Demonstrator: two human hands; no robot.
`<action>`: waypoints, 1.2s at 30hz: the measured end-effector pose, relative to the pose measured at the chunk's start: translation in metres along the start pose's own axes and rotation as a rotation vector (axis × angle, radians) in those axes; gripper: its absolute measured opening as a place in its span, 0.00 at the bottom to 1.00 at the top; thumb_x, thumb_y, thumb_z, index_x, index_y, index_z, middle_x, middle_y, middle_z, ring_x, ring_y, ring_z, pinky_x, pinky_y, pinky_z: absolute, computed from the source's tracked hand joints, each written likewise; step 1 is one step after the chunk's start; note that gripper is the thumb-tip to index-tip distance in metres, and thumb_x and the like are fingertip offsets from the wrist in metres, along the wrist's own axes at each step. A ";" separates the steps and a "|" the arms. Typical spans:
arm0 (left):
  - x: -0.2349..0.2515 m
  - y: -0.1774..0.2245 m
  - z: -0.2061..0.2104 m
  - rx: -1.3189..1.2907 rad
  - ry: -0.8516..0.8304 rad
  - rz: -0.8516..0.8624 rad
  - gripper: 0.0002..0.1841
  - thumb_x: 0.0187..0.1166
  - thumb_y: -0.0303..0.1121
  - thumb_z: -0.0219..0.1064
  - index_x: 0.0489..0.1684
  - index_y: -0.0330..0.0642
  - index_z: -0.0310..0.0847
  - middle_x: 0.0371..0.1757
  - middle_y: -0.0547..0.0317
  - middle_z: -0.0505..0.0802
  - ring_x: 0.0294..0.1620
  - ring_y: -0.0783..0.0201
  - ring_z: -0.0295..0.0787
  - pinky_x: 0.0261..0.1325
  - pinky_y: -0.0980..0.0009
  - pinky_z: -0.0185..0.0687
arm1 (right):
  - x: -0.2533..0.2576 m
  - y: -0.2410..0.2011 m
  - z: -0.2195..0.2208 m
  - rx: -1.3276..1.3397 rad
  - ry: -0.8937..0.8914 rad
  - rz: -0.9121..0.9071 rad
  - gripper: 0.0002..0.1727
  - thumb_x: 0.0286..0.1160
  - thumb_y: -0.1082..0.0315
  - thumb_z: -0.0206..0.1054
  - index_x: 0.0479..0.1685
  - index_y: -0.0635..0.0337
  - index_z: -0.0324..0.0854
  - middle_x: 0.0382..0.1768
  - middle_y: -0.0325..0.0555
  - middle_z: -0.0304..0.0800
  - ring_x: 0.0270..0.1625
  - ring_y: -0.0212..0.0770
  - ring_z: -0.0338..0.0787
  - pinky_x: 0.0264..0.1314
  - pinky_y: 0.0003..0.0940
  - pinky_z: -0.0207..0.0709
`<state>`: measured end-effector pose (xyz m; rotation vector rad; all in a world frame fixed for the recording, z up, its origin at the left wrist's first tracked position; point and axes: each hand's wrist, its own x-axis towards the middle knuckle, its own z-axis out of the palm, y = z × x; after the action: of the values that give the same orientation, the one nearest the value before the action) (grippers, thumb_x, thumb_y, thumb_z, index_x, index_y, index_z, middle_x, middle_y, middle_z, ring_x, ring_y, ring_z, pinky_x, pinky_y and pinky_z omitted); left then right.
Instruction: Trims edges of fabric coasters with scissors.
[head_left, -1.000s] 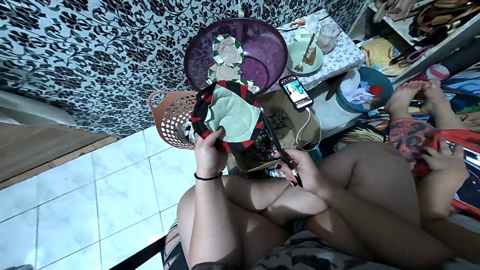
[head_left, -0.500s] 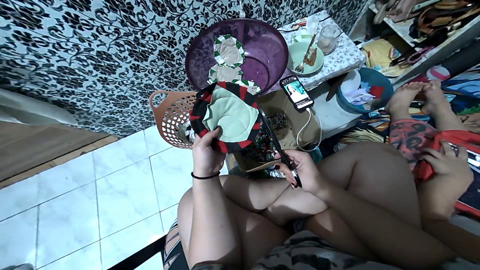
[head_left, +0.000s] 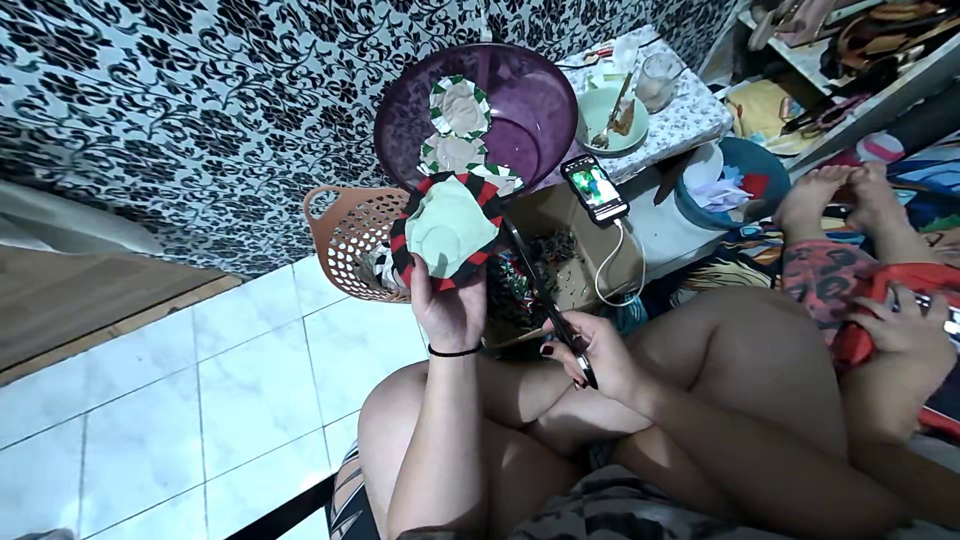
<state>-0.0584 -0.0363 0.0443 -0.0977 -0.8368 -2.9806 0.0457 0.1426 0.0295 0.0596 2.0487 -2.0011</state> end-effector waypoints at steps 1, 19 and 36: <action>-0.002 -0.002 0.002 0.025 0.036 0.001 0.19 0.89 0.46 0.54 0.70 0.49 0.75 0.65 0.53 0.88 0.68 0.56 0.85 0.72 0.53 0.81 | -0.001 0.001 0.001 -0.002 -0.006 -0.004 0.18 0.76 0.60 0.74 0.55 0.65 0.82 0.26 0.33 0.82 0.17 0.21 0.76 0.22 0.17 0.75; -0.020 -0.015 0.023 0.246 0.200 -0.039 0.15 0.94 0.35 0.43 0.63 0.45 0.75 0.56 0.54 0.92 0.58 0.60 0.91 0.63 0.57 0.89 | 0.004 0.000 0.000 0.141 -0.089 -0.060 0.32 0.81 0.58 0.67 0.75 0.75 0.70 0.34 0.35 0.82 0.28 0.25 0.84 0.35 0.21 0.84; -0.024 -0.021 0.021 0.214 0.162 -0.066 0.20 0.96 0.42 0.37 0.67 0.50 0.74 0.59 0.57 0.91 0.63 0.61 0.89 0.65 0.56 0.87 | 0.002 -0.008 -0.004 0.165 -0.003 0.008 0.23 0.80 0.61 0.68 0.65 0.70 0.77 0.25 0.32 0.80 0.19 0.23 0.79 0.25 0.19 0.80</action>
<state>-0.0349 -0.0065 0.0496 0.1796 -1.1493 -2.8850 0.0418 0.1456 0.0368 0.0968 1.8745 -2.1591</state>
